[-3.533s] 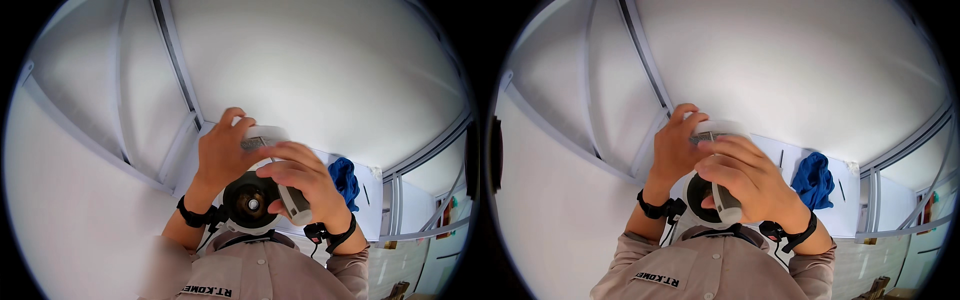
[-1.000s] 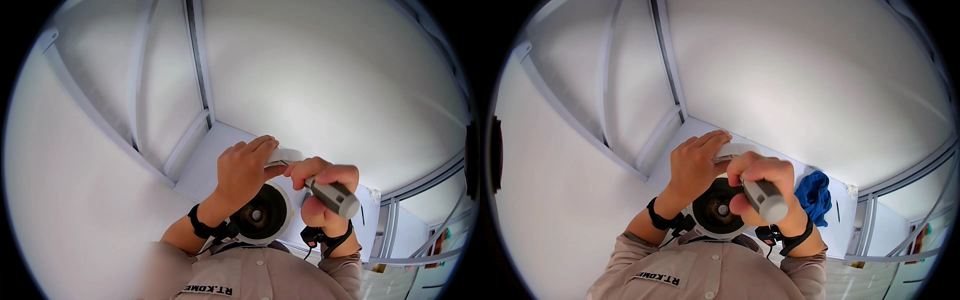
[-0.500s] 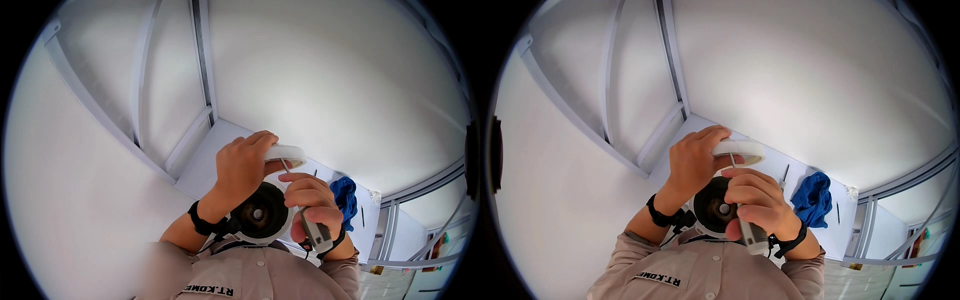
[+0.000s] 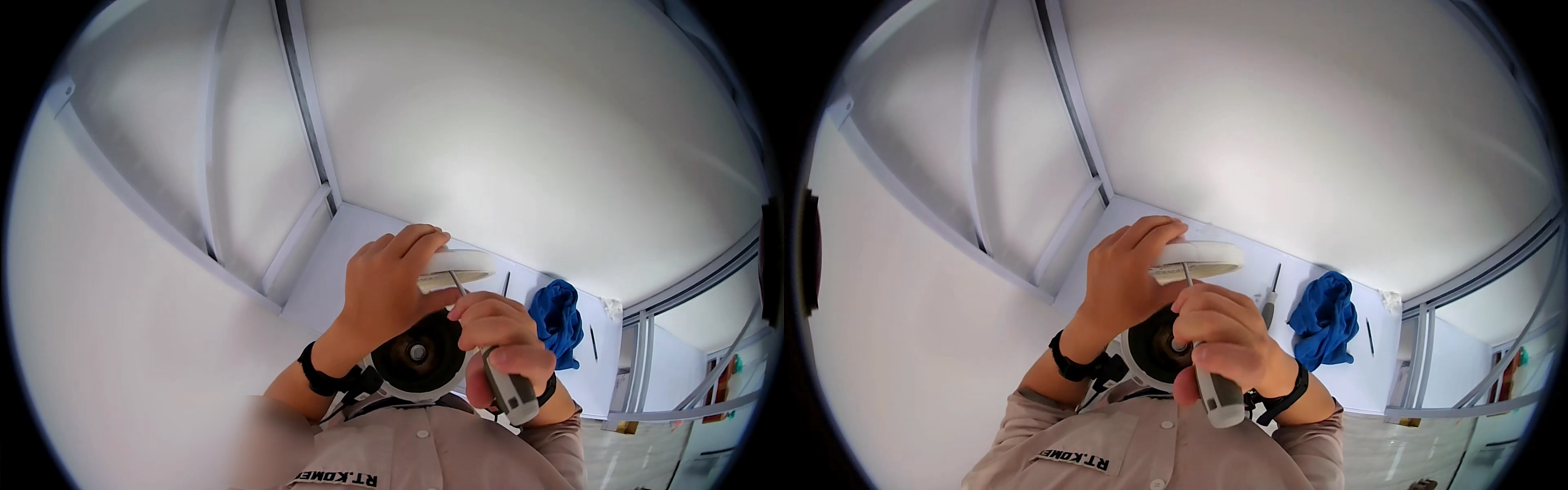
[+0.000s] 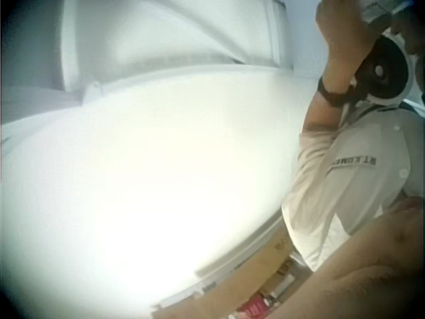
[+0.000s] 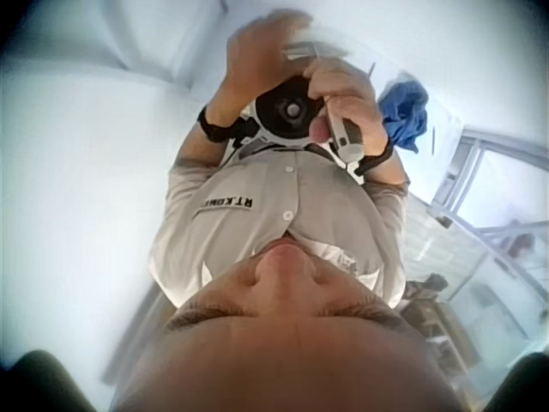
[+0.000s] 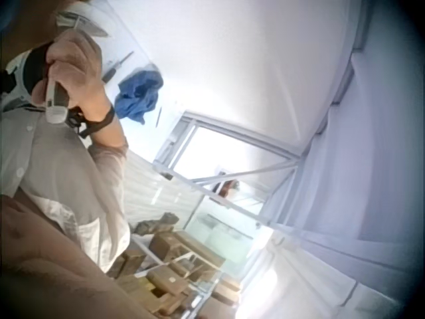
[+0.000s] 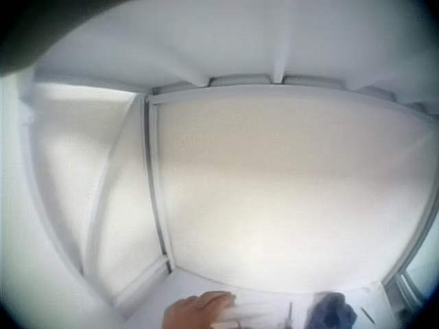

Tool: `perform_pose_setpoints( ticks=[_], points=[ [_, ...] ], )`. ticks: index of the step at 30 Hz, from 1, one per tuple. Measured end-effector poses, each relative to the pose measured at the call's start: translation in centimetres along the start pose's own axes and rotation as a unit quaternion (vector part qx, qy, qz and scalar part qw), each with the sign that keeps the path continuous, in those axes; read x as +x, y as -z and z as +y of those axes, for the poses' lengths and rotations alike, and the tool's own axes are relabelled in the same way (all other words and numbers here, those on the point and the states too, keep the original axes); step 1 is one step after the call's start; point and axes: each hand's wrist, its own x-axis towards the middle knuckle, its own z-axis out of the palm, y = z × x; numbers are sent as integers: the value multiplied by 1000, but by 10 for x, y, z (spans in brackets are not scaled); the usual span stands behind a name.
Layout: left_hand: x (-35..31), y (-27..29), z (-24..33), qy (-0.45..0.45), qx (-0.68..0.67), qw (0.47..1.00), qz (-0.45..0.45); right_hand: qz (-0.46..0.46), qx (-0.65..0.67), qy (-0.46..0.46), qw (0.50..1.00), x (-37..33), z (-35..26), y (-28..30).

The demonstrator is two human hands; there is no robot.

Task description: The person wipes the exterior of a white cylindrical appliance with a blue cloth, then opens its lid. Using a screwdriver, they pry and unscrew fasteners to separate the lid from the main body and remove internal components.

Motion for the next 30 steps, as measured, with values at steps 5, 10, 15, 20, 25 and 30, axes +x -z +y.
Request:
perform_pose_setpoints(
  ticks=[5,10,15,20,25,30],
  points=[
    [-7,6,10,18,-15,1000,15,5,-24,3,1000,5,0,-4],
    [-13,-4,11,16,41,996,80,14,-27,32,999,1,3,-9],
    [-17,-14,17,59,32,992,109,15,-58,50,997,1,1,-10],
    [-14,-20,13,55,35,992,111,-30,-98,52,993,-12,-1,-5],
    [-13,-21,17,43,26,995,84,69,-86,114,987,-41,14,-12],
    [-5,-10,20,19,-13,999,45,117,-69,122,983,-46,18,-16]
  ],
)
